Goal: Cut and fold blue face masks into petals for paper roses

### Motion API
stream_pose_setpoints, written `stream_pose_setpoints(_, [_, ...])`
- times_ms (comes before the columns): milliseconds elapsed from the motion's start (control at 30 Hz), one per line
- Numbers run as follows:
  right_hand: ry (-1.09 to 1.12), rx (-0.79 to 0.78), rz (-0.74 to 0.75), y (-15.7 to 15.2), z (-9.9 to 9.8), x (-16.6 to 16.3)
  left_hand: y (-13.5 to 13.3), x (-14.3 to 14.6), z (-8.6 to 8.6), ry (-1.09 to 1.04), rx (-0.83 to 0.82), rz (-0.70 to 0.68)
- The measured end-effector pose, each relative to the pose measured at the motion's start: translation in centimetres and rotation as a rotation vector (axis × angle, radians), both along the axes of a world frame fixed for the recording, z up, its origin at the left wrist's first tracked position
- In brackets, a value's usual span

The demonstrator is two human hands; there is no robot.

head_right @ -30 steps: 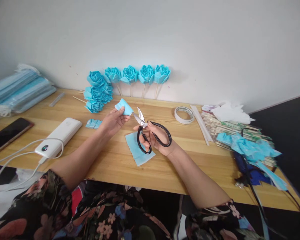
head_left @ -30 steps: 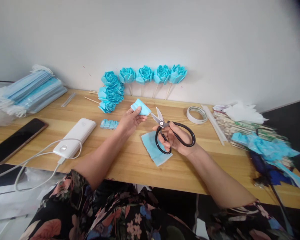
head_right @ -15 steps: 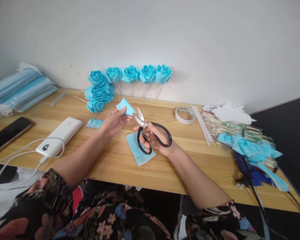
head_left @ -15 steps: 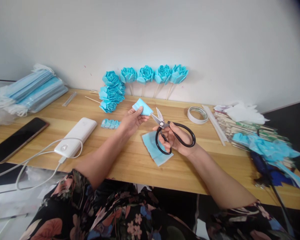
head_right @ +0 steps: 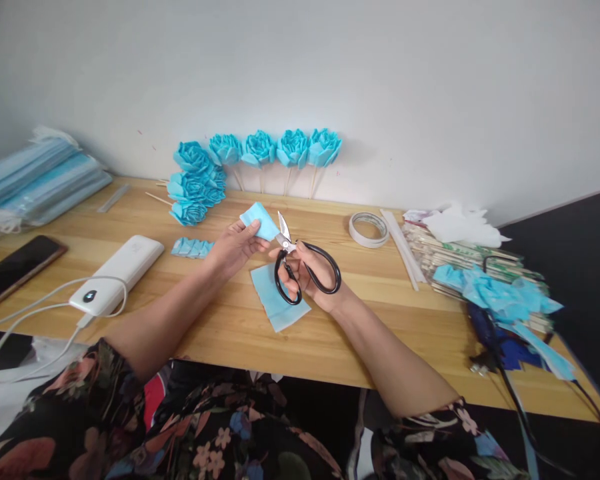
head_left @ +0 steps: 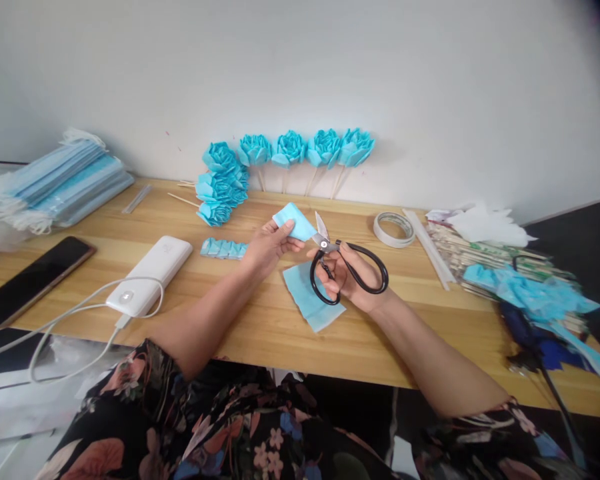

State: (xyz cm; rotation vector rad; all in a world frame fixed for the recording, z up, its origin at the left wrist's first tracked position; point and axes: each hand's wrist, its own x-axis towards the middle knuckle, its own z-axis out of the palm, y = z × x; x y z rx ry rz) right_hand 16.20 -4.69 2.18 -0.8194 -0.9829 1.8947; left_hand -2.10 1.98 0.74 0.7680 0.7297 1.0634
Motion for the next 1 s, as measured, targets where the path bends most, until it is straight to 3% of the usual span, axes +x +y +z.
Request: stream_pose_setpoints(1000, [-0.090, 0.024, -0.078, -0.36, -0.10, -0.89, 0.06, -0.23, 0.18, 0.005, 0.016, 0.042])
